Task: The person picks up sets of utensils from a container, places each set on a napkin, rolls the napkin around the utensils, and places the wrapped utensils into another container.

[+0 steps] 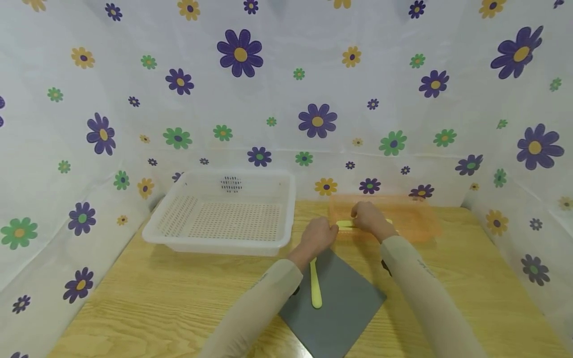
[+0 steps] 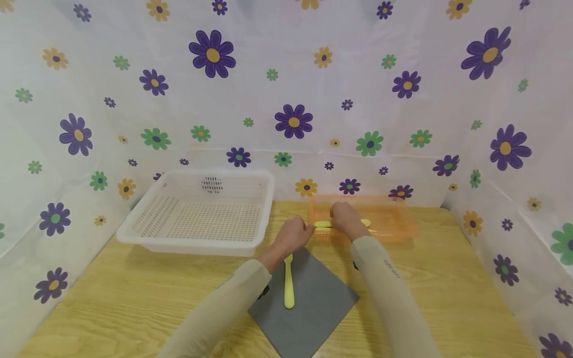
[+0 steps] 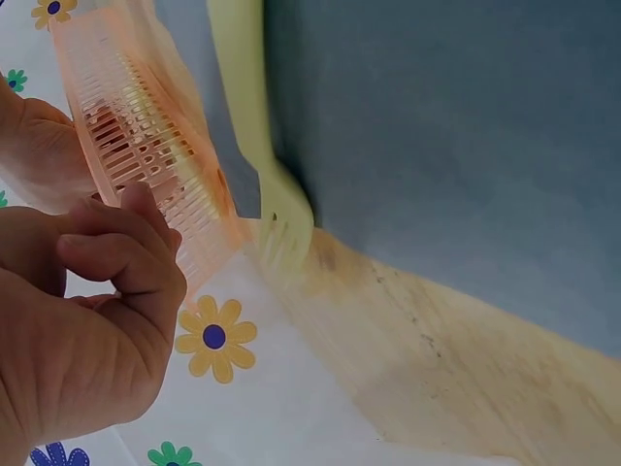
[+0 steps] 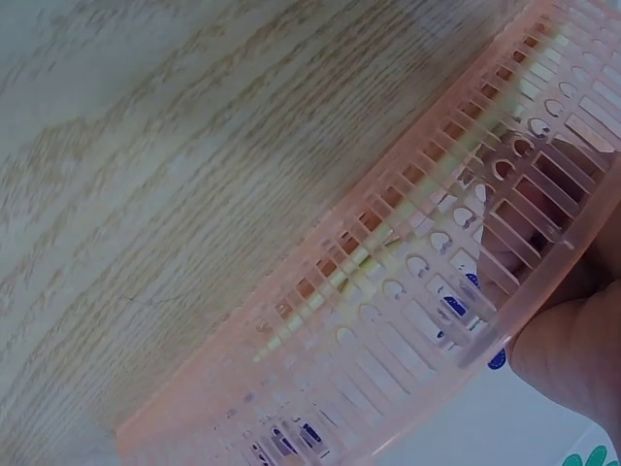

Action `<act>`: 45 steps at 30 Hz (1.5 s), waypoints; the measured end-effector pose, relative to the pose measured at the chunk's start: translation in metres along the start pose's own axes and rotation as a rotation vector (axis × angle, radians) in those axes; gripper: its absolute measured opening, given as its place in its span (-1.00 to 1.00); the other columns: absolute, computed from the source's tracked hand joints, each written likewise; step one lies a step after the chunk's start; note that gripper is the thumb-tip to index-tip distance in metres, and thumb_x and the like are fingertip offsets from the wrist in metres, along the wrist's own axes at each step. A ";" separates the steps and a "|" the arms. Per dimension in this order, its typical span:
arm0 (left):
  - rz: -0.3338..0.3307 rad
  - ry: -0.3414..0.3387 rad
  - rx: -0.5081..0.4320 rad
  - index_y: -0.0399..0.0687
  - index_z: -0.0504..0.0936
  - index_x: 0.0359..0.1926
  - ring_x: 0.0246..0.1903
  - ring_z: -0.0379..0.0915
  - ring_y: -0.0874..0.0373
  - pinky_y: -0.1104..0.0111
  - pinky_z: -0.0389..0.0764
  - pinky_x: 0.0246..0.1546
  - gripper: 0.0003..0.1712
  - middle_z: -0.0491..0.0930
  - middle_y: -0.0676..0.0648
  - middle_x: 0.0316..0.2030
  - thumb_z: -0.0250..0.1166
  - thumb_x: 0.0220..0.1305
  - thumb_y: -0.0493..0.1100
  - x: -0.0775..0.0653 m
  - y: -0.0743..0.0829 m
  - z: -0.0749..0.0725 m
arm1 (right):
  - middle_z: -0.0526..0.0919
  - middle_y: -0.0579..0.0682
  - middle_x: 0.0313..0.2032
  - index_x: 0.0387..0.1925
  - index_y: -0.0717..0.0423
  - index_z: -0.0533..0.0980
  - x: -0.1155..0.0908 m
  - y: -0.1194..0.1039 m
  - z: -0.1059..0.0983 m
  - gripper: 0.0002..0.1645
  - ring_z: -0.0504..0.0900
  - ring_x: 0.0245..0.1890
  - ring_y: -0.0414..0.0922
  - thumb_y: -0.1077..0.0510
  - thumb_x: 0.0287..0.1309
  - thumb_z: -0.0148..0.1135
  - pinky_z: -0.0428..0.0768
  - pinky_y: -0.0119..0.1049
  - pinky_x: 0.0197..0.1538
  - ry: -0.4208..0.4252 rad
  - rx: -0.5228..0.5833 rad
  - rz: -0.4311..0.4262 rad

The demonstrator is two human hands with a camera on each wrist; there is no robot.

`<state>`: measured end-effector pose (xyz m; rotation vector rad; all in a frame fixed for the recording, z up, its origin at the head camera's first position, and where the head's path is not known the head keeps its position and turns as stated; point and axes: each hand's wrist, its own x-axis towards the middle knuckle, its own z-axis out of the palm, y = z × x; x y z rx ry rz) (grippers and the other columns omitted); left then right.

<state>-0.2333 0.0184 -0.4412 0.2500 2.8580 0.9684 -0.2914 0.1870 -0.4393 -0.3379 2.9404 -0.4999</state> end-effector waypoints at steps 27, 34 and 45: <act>-0.046 -0.029 -0.026 0.00 0.21 -0.81 -0.84 -0.02 0.27 0.44 0.05 -0.84 -0.46 0.11 0.10 -0.85 0.02 0.34 -0.07 0.006 0.004 0.003 | 0.34 -0.10 -0.76 -0.73 0.14 0.49 0.002 0.001 0.001 -0.75 0.26 -0.70 -0.22 0.30 0.01 0.17 0.22 -0.43 -0.60 -0.079 0.028 -0.051; -0.029 -0.028 -0.015 0.01 0.20 -0.83 -0.84 -0.04 0.27 0.44 0.03 -0.84 -0.44 0.09 0.10 -0.86 0.01 0.35 -0.07 0.006 0.002 0.004 | 0.28 -0.10 -0.74 -0.74 0.10 0.37 0.000 -0.006 0.002 -0.66 0.23 -0.69 -0.20 0.31 0.08 0.20 0.23 -0.40 -0.58 -0.071 -0.012 -0.060; -0.021 -0.010 0.010 0.00 0.20 -0.83 -0.84 0.00 0.26 0.43 0.05 -0.84 -0.45 0.12 0.10 -0.85 0.01 0.33 -0.07 0.007 0.002 0.005 | 0.53 0.04 -0.47 -0.31 0.24 0.53 -0.002 -0.017 0.000 -0.87 0.45 -0.46 -0.06 0.27 0.28 0.06 0.46 -0.27 -0.33 -0.108 -0.109 -0.001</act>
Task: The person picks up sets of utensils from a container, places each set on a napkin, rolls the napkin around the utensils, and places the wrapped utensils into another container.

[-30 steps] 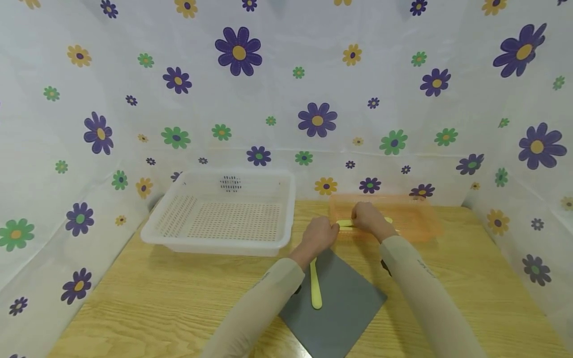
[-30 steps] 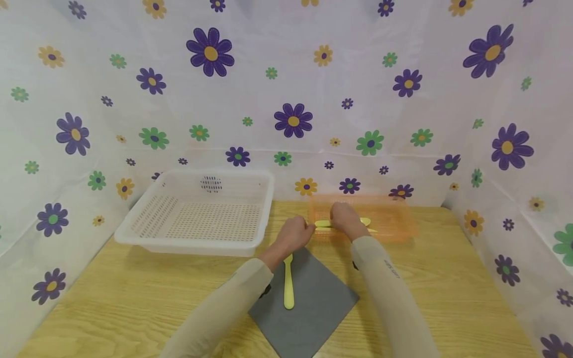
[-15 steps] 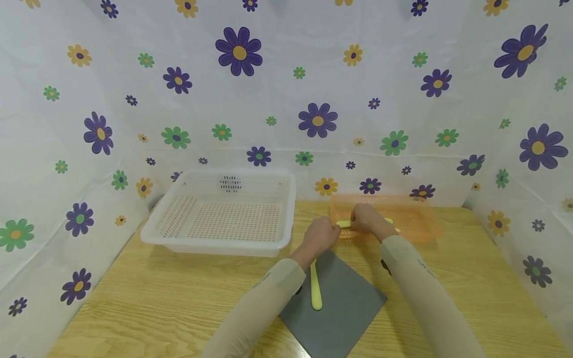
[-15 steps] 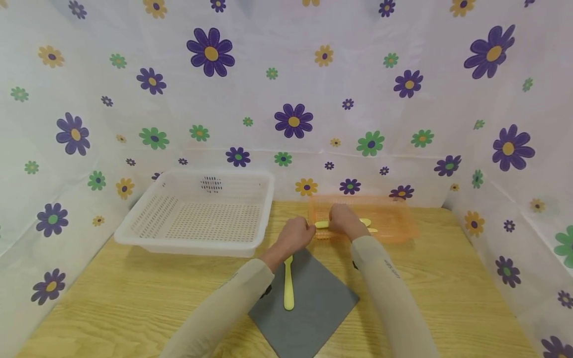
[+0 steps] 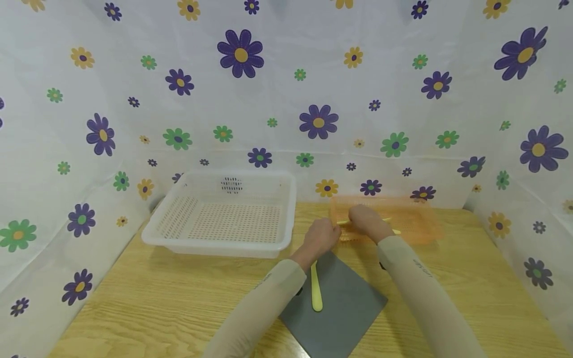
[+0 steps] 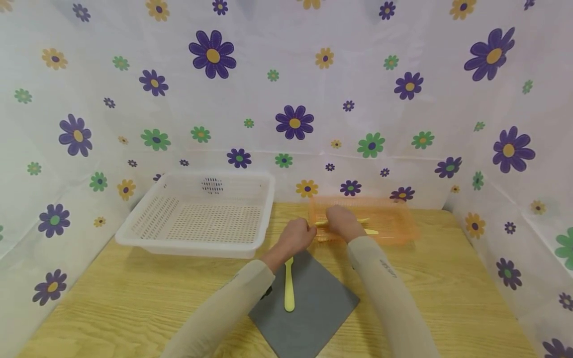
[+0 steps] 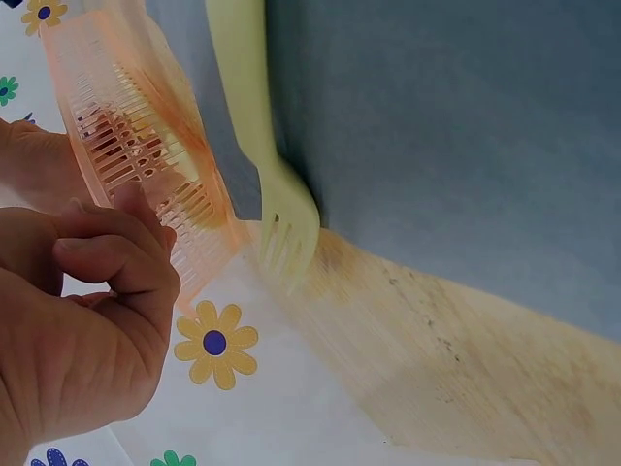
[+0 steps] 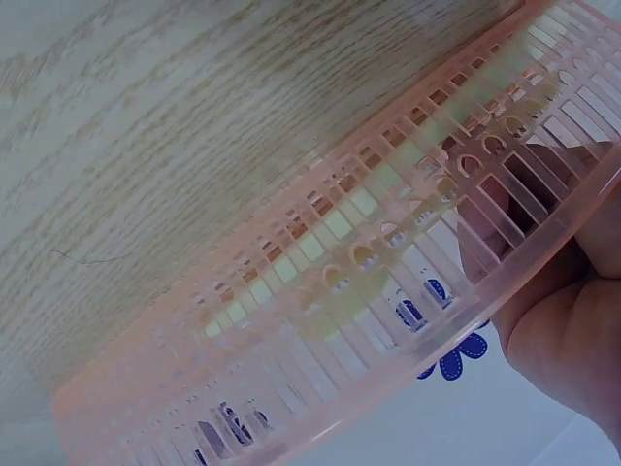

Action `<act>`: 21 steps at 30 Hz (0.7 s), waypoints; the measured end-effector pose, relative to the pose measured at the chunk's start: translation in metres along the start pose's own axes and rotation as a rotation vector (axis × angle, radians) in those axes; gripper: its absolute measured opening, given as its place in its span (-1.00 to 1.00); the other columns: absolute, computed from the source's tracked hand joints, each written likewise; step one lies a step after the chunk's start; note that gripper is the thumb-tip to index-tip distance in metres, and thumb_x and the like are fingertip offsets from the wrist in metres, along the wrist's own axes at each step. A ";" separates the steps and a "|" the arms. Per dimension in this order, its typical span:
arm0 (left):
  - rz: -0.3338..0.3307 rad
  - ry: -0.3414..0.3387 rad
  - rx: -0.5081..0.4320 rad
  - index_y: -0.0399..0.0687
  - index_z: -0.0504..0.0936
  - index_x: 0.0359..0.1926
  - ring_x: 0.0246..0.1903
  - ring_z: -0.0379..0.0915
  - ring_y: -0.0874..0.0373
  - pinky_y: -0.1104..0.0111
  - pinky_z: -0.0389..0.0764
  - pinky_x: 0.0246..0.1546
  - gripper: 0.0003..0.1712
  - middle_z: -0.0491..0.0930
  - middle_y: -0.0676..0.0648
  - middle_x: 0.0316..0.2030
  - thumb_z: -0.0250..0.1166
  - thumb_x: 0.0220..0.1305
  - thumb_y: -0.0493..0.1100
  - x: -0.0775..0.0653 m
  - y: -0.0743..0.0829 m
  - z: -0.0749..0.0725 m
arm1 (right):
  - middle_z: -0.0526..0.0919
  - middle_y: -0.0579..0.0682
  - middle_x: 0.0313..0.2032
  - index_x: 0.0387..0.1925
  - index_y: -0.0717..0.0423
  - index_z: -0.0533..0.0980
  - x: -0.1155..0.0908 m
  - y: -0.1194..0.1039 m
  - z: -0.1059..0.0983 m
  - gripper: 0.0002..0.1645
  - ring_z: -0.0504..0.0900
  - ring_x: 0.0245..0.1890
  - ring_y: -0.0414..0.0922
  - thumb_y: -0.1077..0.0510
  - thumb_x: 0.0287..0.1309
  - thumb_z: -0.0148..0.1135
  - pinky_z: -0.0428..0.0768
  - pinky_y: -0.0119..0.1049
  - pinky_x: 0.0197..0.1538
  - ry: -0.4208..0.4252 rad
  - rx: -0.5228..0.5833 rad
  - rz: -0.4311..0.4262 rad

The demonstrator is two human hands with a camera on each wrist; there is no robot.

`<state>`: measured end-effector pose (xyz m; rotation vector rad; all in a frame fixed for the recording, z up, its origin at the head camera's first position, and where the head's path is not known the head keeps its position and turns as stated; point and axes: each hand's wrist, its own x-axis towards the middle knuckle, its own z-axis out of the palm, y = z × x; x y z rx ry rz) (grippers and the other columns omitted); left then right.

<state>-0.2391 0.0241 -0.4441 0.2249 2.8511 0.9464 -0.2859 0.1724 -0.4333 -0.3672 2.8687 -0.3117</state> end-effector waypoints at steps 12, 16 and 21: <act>0.007 0.004 0.038 -0.01 0.22 -0.81 -0.82 0.05 0.24 0.42 0.08 -0.82 -0.47 0.16 0.08 -0.83 0.00 0.33 -0.10 -0.001 0.003 0.000 | 0.53 0.04 -0.53 -0.41 0.28 0.55 0.005 0.005 0.005 -0.82 0.44 -0.52 -0.09 0.33 0.25 0.03 0.43 -0.31 -0.41 0.038 0.022 -0.015; 0.006 0.012 0.052 -0.01 0.22 -0.81 -0.81 0.06 0.23 0.41 0.09 -0.82 -0.48 0.16 0.08 -0.82 0.00 0.33 -0.09 -0.003 0.004 -0.001 | 0.55 0.06 -0.50 -0.37 0.31 0.55 0.005 0.005 0.004 -0.82 0.45 -0.50 -0.08 0.33 0.25 0.03 0.48 -0.28 -0.36 0.043 0.007 -0.021; 0.010 0.027 0.070 -0.01 0.22 -0.81 -0.79 0.08 0.21 0.39 0.10 -0.80 -0.48 0.17 0.07 -0.81 0.00 0.32 -0.09 -0.003 0.005 -0.001 | 0.54 0.06 -0.49 -0.31 0.33 0.55 0.003 0.006 0.001 -0.84 0.46 -0.48 -0.08 0.31 0.26 0.06 0.51 -0.28 -0.30 0.057 0.000 -0.022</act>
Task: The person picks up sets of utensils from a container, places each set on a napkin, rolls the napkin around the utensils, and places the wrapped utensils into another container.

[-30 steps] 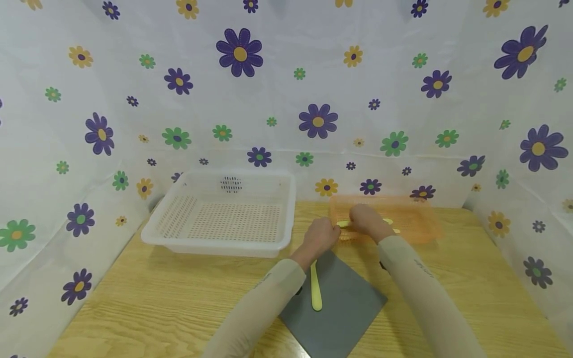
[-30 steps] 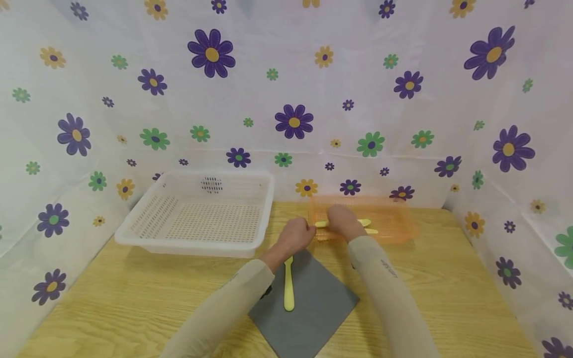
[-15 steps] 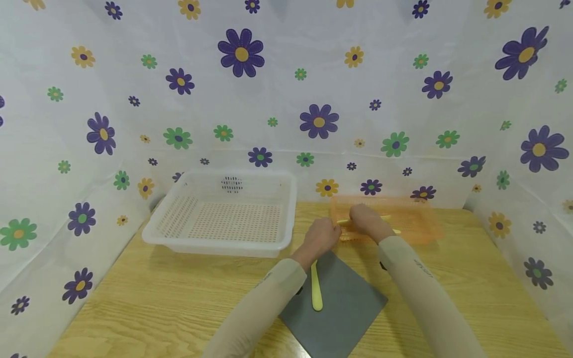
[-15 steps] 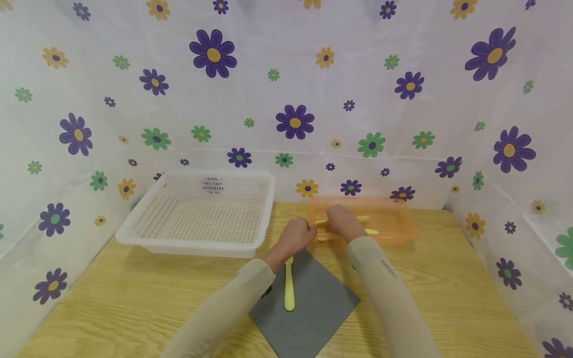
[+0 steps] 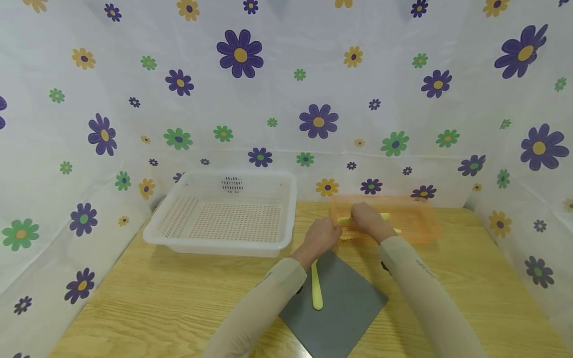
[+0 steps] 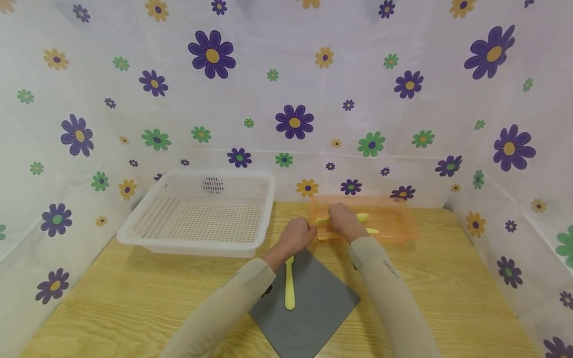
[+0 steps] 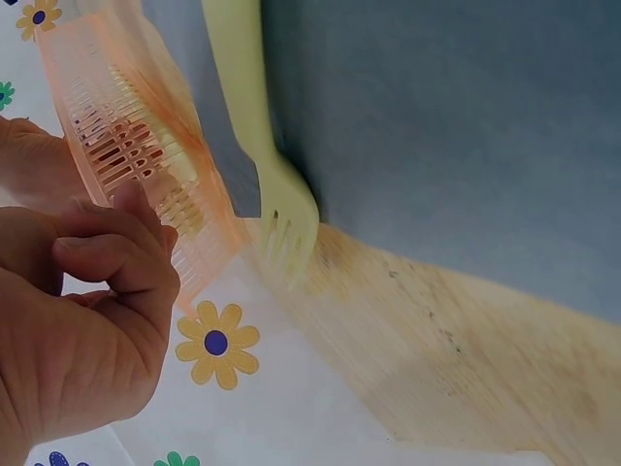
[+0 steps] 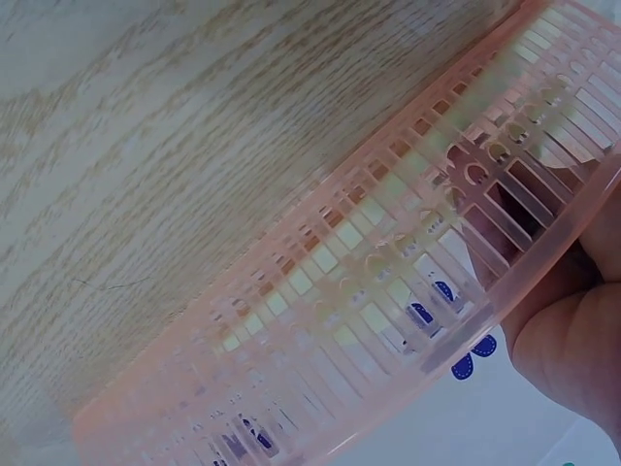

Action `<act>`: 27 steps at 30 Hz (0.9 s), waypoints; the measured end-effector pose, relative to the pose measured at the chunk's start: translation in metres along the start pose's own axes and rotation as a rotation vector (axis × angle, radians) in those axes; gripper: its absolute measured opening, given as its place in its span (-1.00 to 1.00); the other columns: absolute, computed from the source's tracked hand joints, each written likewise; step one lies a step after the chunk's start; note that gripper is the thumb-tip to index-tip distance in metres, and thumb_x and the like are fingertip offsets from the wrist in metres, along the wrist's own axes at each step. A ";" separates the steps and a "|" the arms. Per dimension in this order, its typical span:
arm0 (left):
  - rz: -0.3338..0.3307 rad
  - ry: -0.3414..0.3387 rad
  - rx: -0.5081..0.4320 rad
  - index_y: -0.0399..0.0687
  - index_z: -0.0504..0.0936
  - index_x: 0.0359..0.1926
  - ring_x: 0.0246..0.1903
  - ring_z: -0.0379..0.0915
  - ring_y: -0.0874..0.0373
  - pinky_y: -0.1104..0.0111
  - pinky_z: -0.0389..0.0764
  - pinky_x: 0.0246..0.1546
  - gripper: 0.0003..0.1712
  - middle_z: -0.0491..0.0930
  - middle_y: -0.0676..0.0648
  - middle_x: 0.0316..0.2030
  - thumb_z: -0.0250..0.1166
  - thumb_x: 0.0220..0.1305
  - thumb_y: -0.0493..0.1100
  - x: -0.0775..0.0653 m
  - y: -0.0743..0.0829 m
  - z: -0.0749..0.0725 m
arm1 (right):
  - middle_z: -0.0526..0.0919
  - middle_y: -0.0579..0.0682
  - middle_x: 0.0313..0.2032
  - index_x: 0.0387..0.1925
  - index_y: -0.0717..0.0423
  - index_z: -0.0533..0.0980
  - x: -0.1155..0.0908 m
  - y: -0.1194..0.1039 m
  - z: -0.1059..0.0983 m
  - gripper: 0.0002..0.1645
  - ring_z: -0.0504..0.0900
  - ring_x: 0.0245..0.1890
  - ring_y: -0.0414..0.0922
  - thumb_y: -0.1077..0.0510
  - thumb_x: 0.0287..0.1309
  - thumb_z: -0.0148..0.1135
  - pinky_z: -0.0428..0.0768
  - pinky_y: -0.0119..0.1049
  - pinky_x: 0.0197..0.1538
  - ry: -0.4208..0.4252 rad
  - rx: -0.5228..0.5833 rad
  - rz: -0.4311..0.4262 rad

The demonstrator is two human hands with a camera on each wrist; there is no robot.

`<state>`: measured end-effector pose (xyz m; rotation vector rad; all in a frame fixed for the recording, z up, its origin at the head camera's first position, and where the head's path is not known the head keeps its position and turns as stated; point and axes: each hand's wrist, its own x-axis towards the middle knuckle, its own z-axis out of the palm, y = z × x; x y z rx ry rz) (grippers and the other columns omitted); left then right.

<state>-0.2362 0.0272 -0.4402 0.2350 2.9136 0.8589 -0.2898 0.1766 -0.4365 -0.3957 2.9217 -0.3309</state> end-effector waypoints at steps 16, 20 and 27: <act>0.013 -0.017 -0.055 -0.01 0.22 -0.81 -0.82 0.01 0.24 0.41 0.09 -0.82 -0.47 0.14 0.08 -0.84 -0.05 0.35 -0.10 -0.001 -0.006 -0.001 | 0.61 0.27 -0.08 -0.08 0.37 0.56 -0.004 0.001 -0.005 -0.69 0.59 -0.07 0.12 0.45 0.18 -0.01 0.54 -0.10 0.02 0.080 0.008 -0.036; 0.018 -0.012 -0.059 -0.01 0.22 -0.81 -0.83 0.01 0.24 0.42 0.08 -0.82 -0.45 0.14 0.07 -0.84 -0.04 0.37 -0.07 -0.004 -0.008 -0.001 | 0.65 0.23 -0.21 -0.16 0.36 0.59 -0.006 0.003 -0.005 -0.73 0.60 -0.25 0.04 0.41 0.22 -0.02 0.57 -0.13 -0.09 0.137 0.035 -0.053; 0.016 -0.029 -0.071 -0.01 0.21 -0.83 -0.86 -0.05 0.26 0.44 0.04 -0.85 -0.44 0.09 0.09 -0.88 -0.04 0.37 -0.10 -0.007 -0.009 -0.001 | 0.59 0.18 -0.46 -0.39 0.39 0.56 -0.012 0.005 -0.005 -0.73 0.43 -0.54 -0.09 0.39 0.26 -0.08 0.45 -0.30 -0.43 0.193 0.113 -0.069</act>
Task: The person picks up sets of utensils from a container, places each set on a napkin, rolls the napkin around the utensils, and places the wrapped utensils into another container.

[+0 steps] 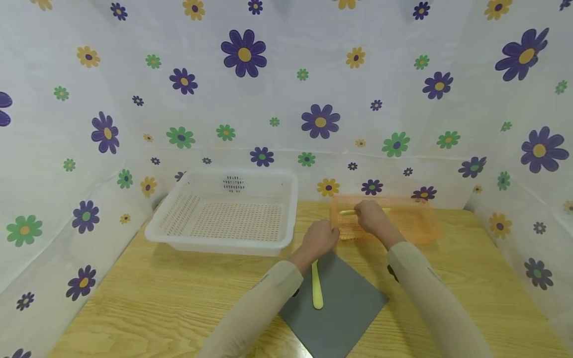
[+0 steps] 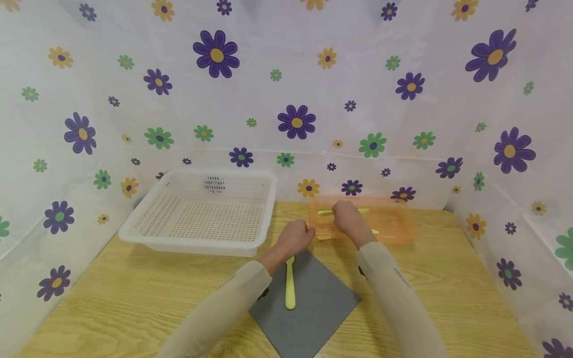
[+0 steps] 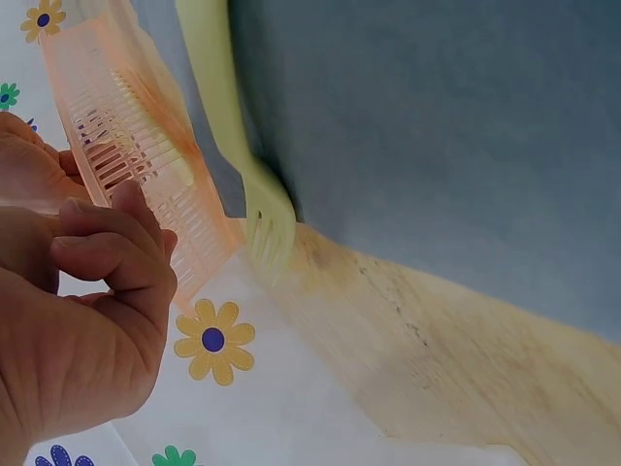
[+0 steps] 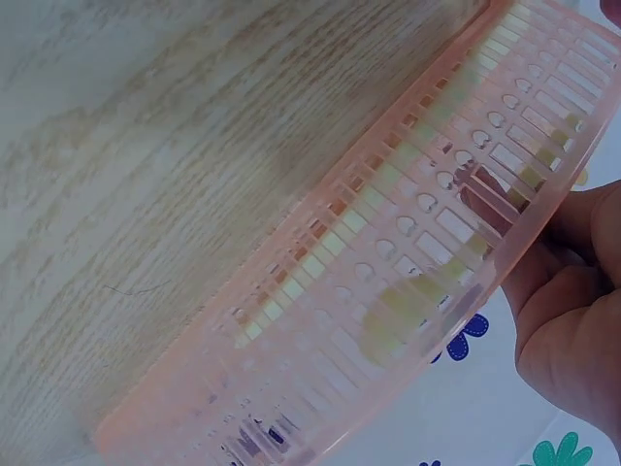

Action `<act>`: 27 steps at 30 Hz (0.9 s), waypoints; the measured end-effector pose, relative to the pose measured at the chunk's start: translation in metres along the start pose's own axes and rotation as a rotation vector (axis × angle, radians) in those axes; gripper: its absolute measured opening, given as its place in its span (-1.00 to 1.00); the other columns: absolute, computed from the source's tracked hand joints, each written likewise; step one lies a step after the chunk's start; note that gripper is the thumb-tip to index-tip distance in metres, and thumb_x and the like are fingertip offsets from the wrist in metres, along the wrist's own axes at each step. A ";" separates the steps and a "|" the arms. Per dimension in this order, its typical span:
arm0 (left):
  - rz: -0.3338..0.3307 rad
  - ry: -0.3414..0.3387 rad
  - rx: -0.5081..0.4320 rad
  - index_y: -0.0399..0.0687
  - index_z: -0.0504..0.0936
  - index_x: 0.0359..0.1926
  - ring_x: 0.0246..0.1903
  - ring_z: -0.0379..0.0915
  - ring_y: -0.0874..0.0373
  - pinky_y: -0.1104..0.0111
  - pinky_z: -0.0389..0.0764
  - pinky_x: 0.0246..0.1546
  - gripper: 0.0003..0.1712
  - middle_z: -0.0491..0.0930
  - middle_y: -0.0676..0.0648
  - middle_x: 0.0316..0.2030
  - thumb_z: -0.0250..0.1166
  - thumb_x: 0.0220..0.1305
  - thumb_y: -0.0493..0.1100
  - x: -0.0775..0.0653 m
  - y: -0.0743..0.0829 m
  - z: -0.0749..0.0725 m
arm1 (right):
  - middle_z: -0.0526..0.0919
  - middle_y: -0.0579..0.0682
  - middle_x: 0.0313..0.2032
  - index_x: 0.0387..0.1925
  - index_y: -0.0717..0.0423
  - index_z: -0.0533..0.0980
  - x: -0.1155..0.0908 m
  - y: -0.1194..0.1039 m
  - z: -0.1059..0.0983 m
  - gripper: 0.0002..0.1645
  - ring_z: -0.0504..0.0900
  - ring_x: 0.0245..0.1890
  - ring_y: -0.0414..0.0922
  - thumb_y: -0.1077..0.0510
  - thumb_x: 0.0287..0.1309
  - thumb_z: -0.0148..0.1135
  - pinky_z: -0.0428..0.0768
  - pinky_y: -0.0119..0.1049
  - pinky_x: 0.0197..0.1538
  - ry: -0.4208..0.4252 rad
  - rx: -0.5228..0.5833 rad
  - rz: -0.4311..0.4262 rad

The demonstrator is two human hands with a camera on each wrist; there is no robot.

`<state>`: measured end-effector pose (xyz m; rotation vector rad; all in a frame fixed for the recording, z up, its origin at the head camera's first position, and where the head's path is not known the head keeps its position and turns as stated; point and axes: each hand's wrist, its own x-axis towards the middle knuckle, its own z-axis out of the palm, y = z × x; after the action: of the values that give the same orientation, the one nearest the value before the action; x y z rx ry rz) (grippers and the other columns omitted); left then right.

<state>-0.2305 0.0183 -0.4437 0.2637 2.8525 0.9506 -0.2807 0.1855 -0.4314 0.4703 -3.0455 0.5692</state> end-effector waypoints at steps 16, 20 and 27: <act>0.011 0.008 0.023 0.00 0.24 -0.81 -0.85 0.04 0.25 0.44 0.09 -0.85 -0.49 0.15 0.09 -0.86 -0.04 0.34 -0.18 0.007 0.000 0.004 | 0.22 -0.12 -0.82 -0.79 0.08 0.26 -0.012 0.005 0.004 -0.49 0.15 -0.78 -0.22 0.18 0.32 -0.04 0.15 -0.40 -0.68 0.265 0.306 0.070; -0.010 0.003 0.042 -0.02 0.28 -0.76 -0.83 0.07 0.24 0.43 0.12 -0.83 -0.53 0.19 0.07 -0.83 -0.03 0.35 -0.17 0.009 0.002 0.005 | 0.44 0.00 -0.77 -0.73 0.19 0.42 -0.015 0.004 0.004 -0.52 0.31 -0.75 -0.19 0.14 0.31 0.00 0.25 -0.39 -0.66 0.305 0.382 0.100; 0.024 0.019 0.072 -0.05 0.33 -0.66 -0.76 0.17 0.19 0.39 0.21 -0.76 -0.60 0.26 0.04 -0.74 -0.02 0.38 -0.15 0.011 0.002 0.005 | 0.69 0.25 -0.38 -0.29 0.34 0.65 -0.020 0.001 0.003 -0.63 0.70 -0.39 0.04 0.13 0.29 0.01 0.56 -0.34 -0.45 0.353 0.504 0.129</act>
<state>-0.2399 0.0245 -0.4469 0.2984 2.9108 0.8604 -0.2619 0.1915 -0.4360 0.1473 -2.5891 1.2828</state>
